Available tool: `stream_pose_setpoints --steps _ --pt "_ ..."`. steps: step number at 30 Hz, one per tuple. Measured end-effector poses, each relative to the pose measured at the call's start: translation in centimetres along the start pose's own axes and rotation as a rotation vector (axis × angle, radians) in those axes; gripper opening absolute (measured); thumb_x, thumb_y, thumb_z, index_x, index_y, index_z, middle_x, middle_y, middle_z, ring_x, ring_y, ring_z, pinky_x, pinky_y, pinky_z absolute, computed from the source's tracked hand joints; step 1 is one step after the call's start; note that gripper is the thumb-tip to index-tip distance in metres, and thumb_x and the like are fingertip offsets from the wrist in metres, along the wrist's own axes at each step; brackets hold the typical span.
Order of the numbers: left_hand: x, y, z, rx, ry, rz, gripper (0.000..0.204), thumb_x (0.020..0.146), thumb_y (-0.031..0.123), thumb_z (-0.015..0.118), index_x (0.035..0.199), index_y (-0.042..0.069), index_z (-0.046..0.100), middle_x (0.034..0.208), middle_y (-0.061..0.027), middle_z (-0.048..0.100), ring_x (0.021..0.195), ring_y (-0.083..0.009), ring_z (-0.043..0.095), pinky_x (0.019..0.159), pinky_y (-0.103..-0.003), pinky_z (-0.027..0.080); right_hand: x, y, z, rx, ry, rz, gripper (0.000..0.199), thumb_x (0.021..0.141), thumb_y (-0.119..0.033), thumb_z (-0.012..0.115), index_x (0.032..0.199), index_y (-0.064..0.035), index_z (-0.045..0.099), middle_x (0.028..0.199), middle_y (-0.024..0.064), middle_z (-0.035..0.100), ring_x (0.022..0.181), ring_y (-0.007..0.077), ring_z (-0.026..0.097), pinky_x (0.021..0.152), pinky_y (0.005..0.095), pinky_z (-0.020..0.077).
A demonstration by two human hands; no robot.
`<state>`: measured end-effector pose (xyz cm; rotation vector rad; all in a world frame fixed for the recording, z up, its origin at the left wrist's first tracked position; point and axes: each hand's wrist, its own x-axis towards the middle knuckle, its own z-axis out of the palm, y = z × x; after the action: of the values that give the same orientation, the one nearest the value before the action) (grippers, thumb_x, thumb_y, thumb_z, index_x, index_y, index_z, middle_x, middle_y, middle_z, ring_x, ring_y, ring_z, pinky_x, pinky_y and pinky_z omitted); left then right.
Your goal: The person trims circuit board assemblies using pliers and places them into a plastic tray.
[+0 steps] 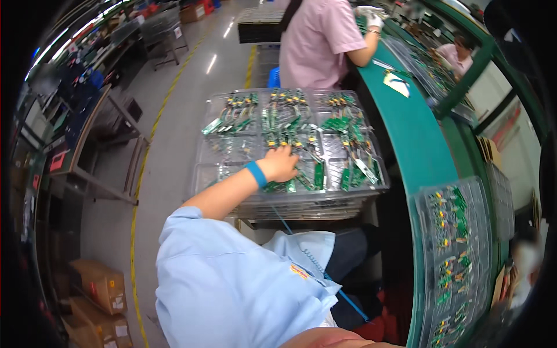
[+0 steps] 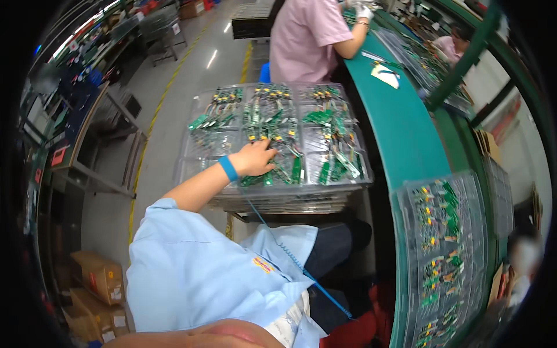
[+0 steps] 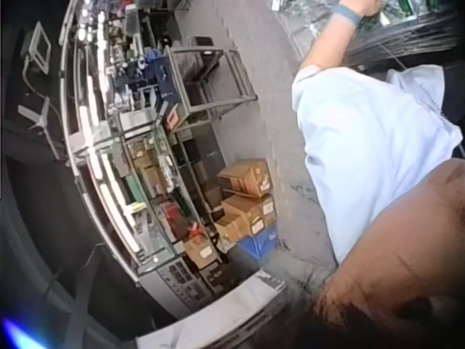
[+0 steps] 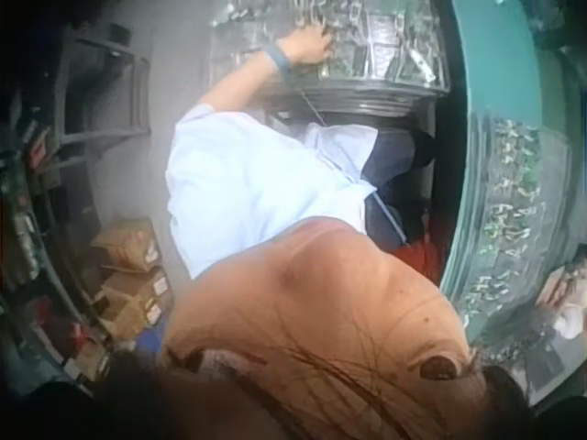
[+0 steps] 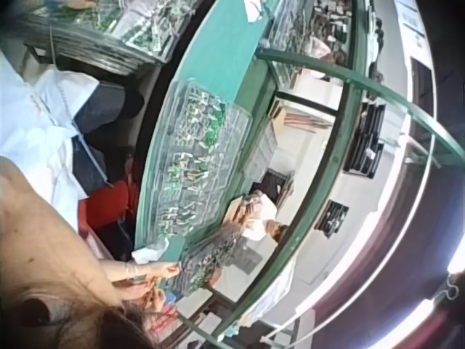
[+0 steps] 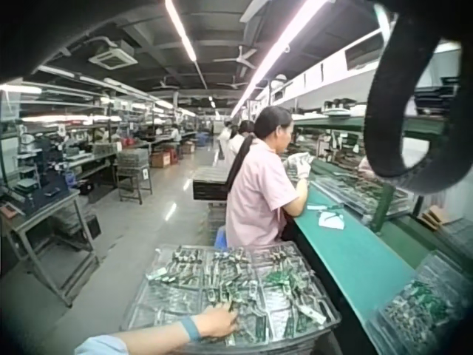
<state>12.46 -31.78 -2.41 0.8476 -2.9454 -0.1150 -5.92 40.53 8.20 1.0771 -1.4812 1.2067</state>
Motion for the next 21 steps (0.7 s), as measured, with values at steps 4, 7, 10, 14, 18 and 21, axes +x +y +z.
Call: stream_pose_setpoints --steps 4,7,10,14,18,21 --pt "1.9 -0.9 -4.0 -0.205 0.070 0.032 0.037 0.077 0.032 0.044 0.094 0.000 0.054 0.085 -0.0186 0.056 0.074 -0.0373 0.056 0.063 -0.046 0.046 1.3 1.1 2.2 -0.104 -0.062 0.060 0.018 0.086 -0.015 0.043 0.090 -0.0002 0.052 0.079 0.0136 0.054 0.073 0.0258 0.052 0.070 0.0342 0.0421" --pt "1.6 -3.4 -6.8 -0.179 0.010 -0.170 0.034 0.076 0.029 0.042 0.083 -0.001 0.057 0.080 -0.0173 0.060 0.073 -0.0359 0.058 0.063 -0.046 0.046 2.7 2.1 2.8 -0.192 -0.103 0.086 0.019 0.086 -0.016 0.043 0.091 -0.0001 0.053 0.079 0.0140 0.054 0.072 0.0261 0.052 0.070 0.0343 0.0423" --pt "0.1 -6.4 -7.2 -0.099 -0.110 -0.369 0.035 0.074 0.029 0.043 0.080 -0.001 0.060 0.079 -0.0172 0.062 0.073 -0.0349 0.059 0.064 -0.045 0.046 3.2 3.5 3.2 -0.272 -0.123 0.120 0.020 0.086 -0.017 0.043 0.091 0.0001 0.053 0.079 0.0143 0.055 0.072 0.0265 0.052 0.069 0.0345 0.0424" --pt "-0.6 -7.9 -5.4 -0.012 -0.272 -0.453 0.039 0.073 0.032 0.045 0.085 -0.002 0.060 0.084 -0.0184 0.062 0.076 -0.0354 0.059 0.065 -0.044 0.047 3.3 5.4 2.8 -0.391 -0.142 0.171 0.021 0.086 -0.017 0.044 0.092 0.0002 0.054 0.079 0.0148 0.056 0.071 0.0270 0.053 0.068 0.0347 0.0426" --pt "-0.5 -7.7 -4.0 -0.027 -0.246 -0.464 0.041 0.074 0.034 0.045 0.084 -0.003 0.060 0.084 -0.0184 0.062 0.075 -0.0354 0.058 0.066 -0.043 0.047 4.1 6.1 0.7 -0.547 -0.193 0.228 0.023 0.086 -0.018 0.044 0.094 0.0004 0.054 0.079 0.0153 0.056 0.070 0.0275 0.053 0.068 0.0348 0.0427" --pt "-0.5 -7.7 -4.6 -0.057 -0.284 -0.461 0.042 0.075 0.035 0.045 0.083 -0.003 0.060 0.083 -0.0184 0.062 0.074 -0.0355 0.058 0.067 -0.042 0.047 6.6 4.9 -2.8 -0.694 -0.287 0.274 0.024 0.086 -0.019 0.044 0.094 0.0005 0.054 0.079 0.0156 0.057 0.070 0.0278 0.053 0.067 0.0350 0.0429"
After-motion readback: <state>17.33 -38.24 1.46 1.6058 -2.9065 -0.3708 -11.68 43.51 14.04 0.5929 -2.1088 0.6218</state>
